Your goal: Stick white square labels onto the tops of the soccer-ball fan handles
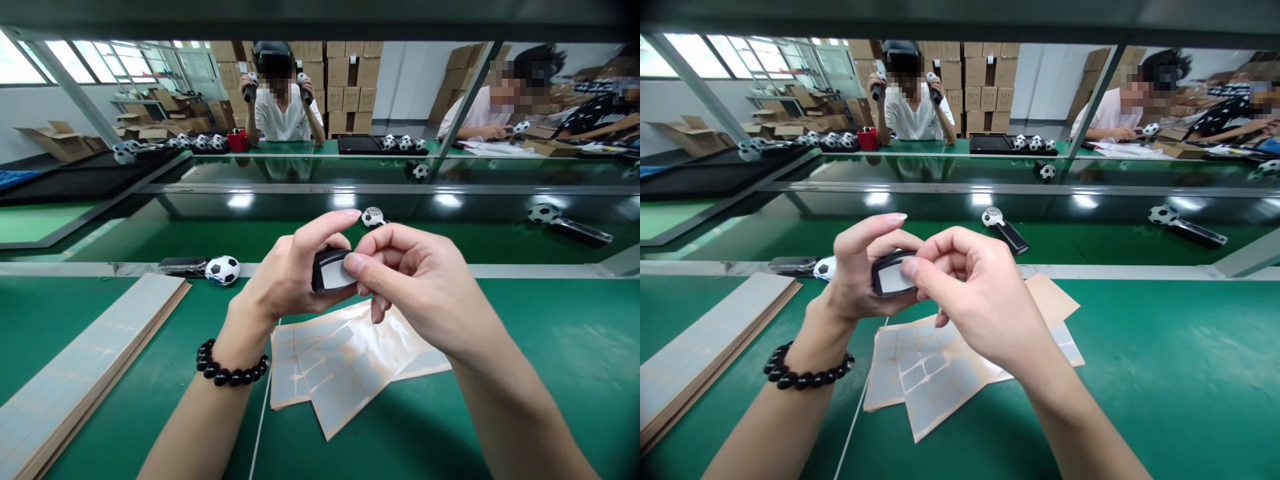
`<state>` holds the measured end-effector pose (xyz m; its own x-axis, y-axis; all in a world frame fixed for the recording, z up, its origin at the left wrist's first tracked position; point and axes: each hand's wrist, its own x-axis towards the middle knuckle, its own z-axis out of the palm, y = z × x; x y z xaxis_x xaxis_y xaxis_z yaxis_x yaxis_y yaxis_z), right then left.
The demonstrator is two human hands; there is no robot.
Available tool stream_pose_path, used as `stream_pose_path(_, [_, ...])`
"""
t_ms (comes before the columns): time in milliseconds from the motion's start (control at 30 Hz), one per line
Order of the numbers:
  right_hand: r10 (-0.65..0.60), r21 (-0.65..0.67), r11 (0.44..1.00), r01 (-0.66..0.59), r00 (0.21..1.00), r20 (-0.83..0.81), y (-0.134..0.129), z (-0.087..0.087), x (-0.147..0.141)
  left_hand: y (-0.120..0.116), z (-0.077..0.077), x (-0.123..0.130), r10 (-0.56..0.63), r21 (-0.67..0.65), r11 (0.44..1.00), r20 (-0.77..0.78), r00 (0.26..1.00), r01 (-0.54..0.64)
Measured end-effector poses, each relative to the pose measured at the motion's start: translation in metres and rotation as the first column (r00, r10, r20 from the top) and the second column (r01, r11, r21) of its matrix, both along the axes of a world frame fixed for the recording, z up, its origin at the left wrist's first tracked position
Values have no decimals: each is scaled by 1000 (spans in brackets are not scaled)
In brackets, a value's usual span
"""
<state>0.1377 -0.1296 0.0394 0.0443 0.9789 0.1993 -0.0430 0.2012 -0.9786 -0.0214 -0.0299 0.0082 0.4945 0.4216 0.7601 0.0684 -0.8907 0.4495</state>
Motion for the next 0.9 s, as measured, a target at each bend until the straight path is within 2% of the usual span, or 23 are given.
stream_pose_path(133, [8, -9, 1000, -9, 1000, -29, 1, 0, 0, 0, 0, -1, -47, 3, 999, 5, 999, 47])
stream_pose_path(367, [-1, -17, 1000, 1, 1000, -9, 0, 0, 0, 1, -3, -3, -11, -134, 991, 61, 998, 19])
stream_pose_path(567, [-12, -27, 1000, 11, 1000, -22, 0, 0, -1, 0, -2, -2, -26, 52, 998, 19, 999, 25])
stream_pose_path(733, [-2, -38, 999, 0, 998, -56, 0, 1, -2, 0, -1, -1, -79, 225, 971, 6, 997, 76])
stream_pose_path(800, [-1, -43, 999, -1, 998, -56, 0, 2, -2, 0, 0, -1, -98, 252, 963, 12, 995, 92])
stream_pose_path(900, [-1, -44, 999, -1, 999, -53, 0, 3, -1, 1, 0, -2, -95, 198, 976, 12, 995, 91])
